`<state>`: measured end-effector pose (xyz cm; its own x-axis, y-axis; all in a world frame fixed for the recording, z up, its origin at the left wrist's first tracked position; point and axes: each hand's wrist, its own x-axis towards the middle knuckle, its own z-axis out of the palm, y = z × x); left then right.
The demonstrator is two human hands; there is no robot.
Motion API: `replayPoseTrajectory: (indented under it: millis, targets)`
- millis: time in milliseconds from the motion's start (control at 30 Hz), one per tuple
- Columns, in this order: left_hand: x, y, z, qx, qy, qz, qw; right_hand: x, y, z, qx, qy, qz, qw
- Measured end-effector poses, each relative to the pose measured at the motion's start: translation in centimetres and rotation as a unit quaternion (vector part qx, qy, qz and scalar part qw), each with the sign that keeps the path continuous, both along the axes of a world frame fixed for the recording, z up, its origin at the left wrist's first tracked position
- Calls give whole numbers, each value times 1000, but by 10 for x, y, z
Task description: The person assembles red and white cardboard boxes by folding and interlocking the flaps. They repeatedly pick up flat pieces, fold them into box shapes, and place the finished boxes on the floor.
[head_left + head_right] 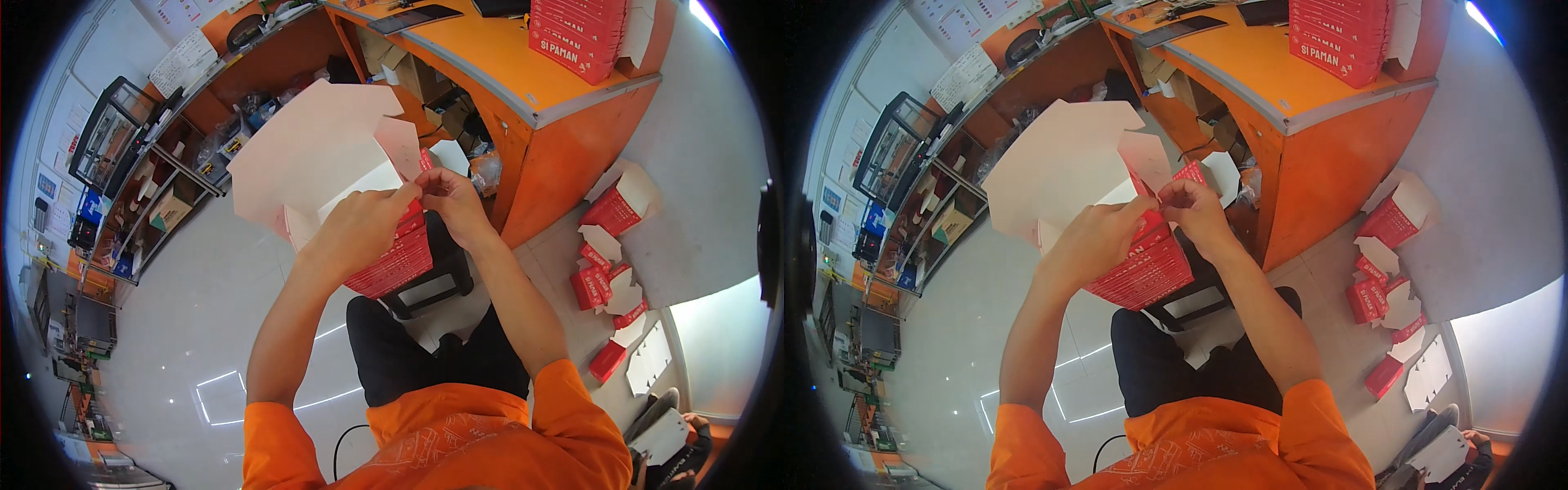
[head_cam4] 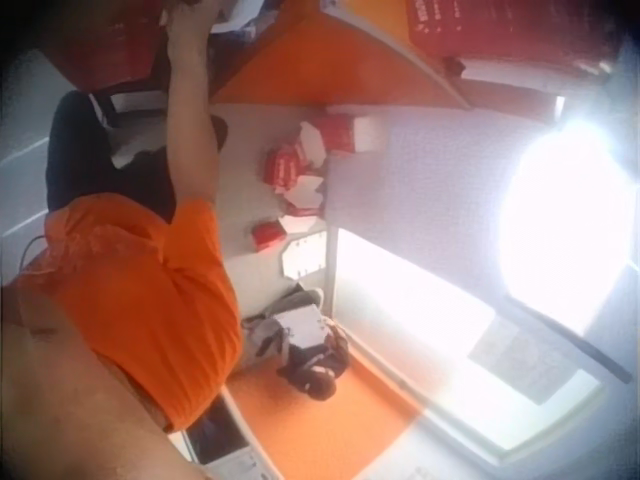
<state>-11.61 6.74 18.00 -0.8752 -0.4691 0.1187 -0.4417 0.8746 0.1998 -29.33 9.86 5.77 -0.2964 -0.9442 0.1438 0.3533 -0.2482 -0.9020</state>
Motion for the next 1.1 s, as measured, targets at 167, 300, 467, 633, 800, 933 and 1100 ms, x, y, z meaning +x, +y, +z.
replayPoseTrajectory:
  millis: [167, 300, 467, 633, 800, 933, 1100]
  targets:
    - [1, 2, -8, -20, -23, 2, 1000, -3, -6, -5, 5, -4, 9, 1000]
    - [-2, 3, -12, -62, -54, 6, 997, 0, -6, -6, -11, 36, -13, 999]
    - [-5, 12, -14, -65, -85, -6, 994, -1, 0, -8, -21, 116, -14, 993]
    - [8, -6, -2, 163, 32, -30, 986, 2, 7, 6, -38, 209, -40, 976]
    - [-5, -35, 8, -204, 22, -48, 977, -5, 5, 18, -15, 261, 15, 965]
    - [0, -50, 3, -202, 59, -136, 968, 2, 3, 26, -7, 355, -58, 933]
    - [0, -39, 2, -155, 42, -160, 974, 12, -11, 22, -15, 455, -158, 876]
